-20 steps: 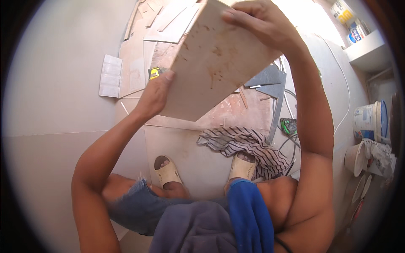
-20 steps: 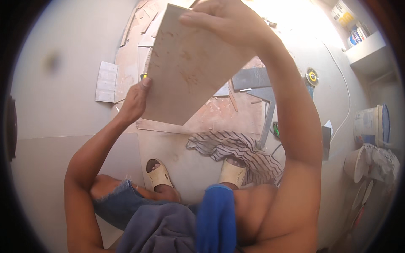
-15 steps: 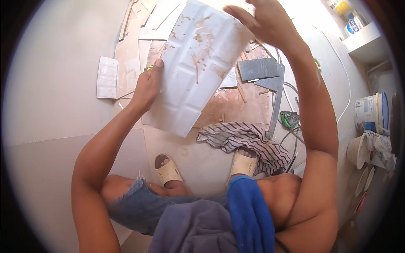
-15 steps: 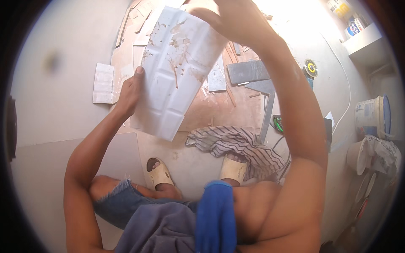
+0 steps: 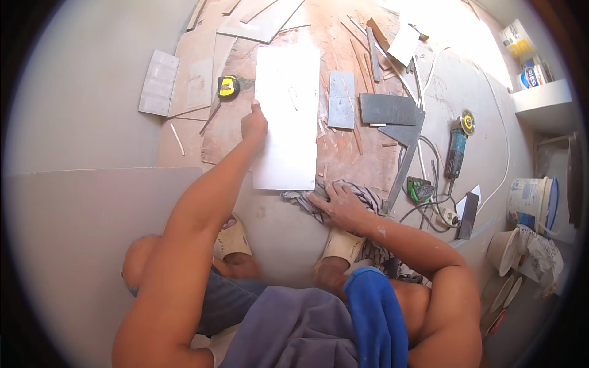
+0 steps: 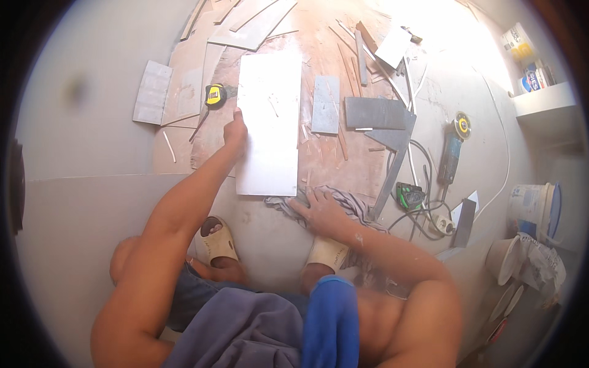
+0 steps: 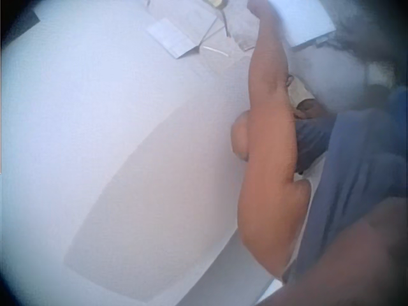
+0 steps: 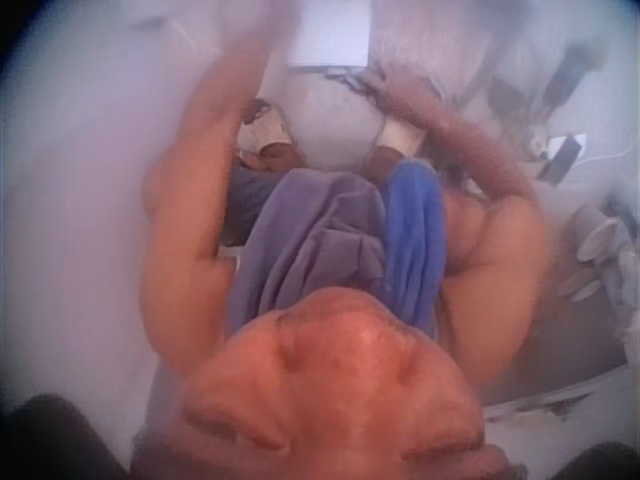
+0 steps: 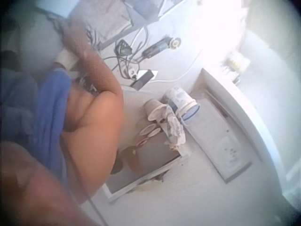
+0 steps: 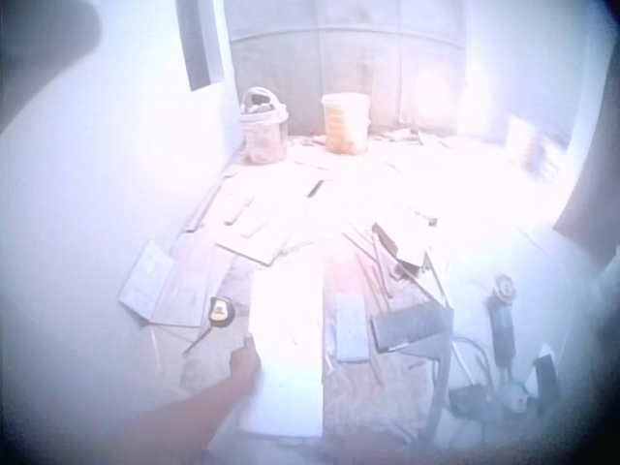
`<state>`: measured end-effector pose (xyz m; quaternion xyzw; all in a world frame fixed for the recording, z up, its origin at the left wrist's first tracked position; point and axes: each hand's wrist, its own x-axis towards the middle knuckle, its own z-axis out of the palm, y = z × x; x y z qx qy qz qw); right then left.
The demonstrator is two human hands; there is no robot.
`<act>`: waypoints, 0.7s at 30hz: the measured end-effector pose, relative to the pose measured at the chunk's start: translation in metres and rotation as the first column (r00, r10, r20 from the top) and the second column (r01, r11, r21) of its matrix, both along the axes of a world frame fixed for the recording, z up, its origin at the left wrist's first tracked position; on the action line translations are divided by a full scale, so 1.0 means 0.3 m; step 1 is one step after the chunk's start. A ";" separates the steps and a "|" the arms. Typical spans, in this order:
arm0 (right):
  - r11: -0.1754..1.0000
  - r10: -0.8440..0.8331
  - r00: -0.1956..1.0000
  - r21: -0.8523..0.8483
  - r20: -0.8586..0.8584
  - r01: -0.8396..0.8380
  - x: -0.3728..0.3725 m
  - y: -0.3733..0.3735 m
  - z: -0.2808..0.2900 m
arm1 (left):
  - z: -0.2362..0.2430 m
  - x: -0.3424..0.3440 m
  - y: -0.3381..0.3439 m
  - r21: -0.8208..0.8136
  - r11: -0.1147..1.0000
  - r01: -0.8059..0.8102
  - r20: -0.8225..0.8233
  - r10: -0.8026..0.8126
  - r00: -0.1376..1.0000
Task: The person measures and marks a white tile, then uses an angle grinder to cut it. After cutting, the person wipes the tile with a cloth, measures it again, and marks it with a pen.
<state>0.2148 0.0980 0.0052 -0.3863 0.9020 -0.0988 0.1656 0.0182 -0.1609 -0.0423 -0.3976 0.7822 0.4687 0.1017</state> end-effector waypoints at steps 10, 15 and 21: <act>0.666 -0.544 0.538 -0.059 0.644 0.743 -0.405 0.379 0.210 | -0.070 -0.010 0.019 0.012 0.988 -0.157 0.088 0.155 0.984; 0.419 -0.501 0.418 -0.210 0.758 0.883 -0.525 0.374 0.338 | -0.083 -0.017 0.034 0.017 0.993 -0.113 0.118 0.111 0.987; 0.881 -0.444 0.820 0.010 0.360 0.473 -0.572 0.017 0.284 | -0.095 0.035 0.047 -0.107 0.984 -0.143 -0.010 0.143 0.990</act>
